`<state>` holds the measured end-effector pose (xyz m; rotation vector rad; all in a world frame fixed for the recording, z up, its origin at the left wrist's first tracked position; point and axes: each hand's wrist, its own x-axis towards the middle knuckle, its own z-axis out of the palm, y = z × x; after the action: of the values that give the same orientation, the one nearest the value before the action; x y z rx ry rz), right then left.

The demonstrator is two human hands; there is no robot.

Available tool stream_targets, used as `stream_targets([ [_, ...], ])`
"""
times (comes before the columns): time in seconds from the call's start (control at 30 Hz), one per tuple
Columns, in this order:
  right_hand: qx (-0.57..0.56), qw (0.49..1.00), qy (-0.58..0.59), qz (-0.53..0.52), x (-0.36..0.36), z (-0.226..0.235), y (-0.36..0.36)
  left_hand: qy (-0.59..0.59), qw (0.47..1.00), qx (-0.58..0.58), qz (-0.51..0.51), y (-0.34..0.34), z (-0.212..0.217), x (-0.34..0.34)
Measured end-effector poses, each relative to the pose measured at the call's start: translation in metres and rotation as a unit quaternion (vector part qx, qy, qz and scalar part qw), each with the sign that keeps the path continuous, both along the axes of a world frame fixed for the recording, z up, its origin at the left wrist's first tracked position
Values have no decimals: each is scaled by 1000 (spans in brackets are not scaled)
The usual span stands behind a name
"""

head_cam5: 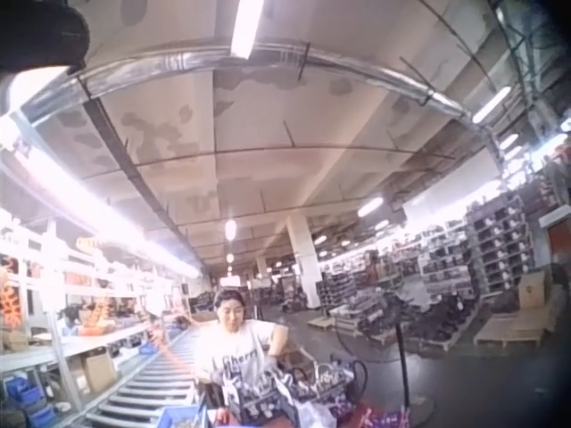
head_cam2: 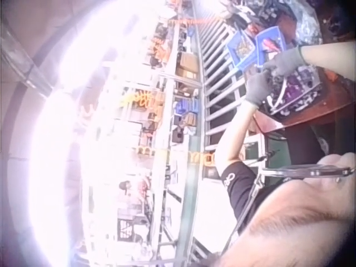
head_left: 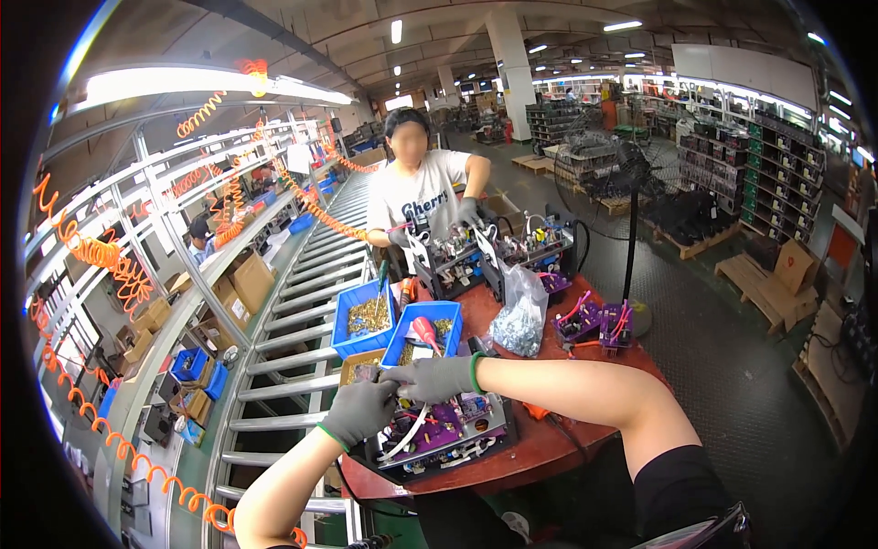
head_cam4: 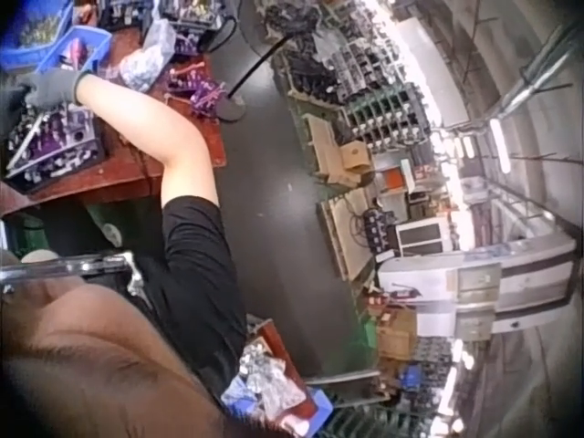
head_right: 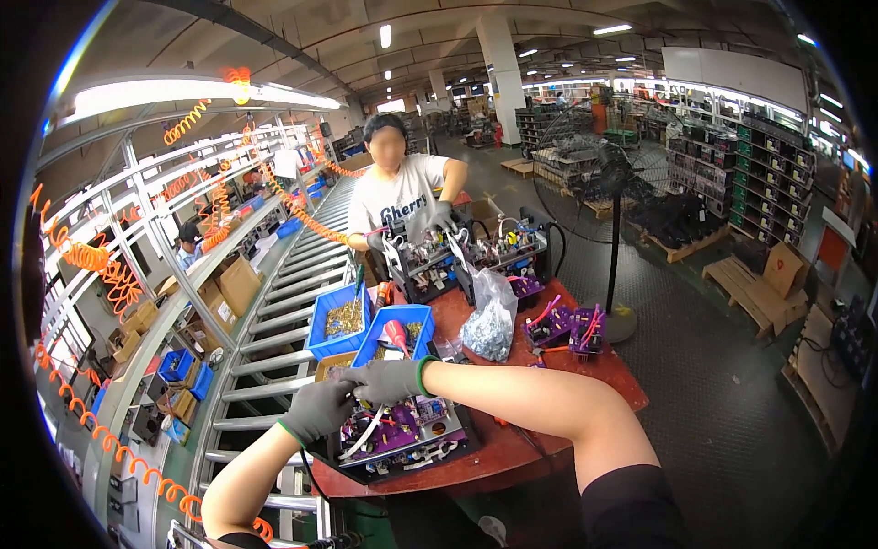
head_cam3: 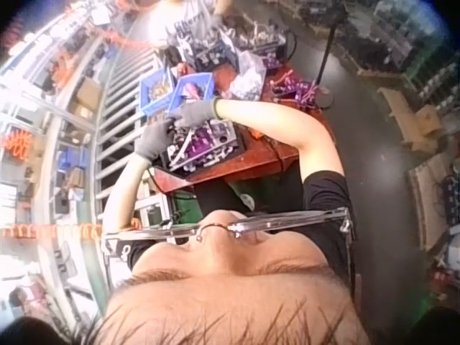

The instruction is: Assemble internal components and wiring for a robotic or electronic device at a warehouse workstation.

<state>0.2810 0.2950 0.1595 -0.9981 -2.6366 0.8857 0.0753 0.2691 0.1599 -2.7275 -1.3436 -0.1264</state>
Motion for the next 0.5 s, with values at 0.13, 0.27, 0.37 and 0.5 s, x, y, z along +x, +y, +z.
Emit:
stream_targets([
  [0.13, -17, 999, 43, 10, 5, -22, 9, 2, 999, 7, -49, -6, 10, -2],
  [0.27, 113, 992, 51, 27, 8, -34, 7, -75, 992, -59, -86, 2, 15, -14],
  [0.37, 90, 995, 10, 33, 8, -20, -19, -86, 994, -18, -70, 0, 11, -17],
  [0.5, 181, 982, 25, 54, -2, -26, -24, -155, 986, -3, -53, -1, -5, -23],
])
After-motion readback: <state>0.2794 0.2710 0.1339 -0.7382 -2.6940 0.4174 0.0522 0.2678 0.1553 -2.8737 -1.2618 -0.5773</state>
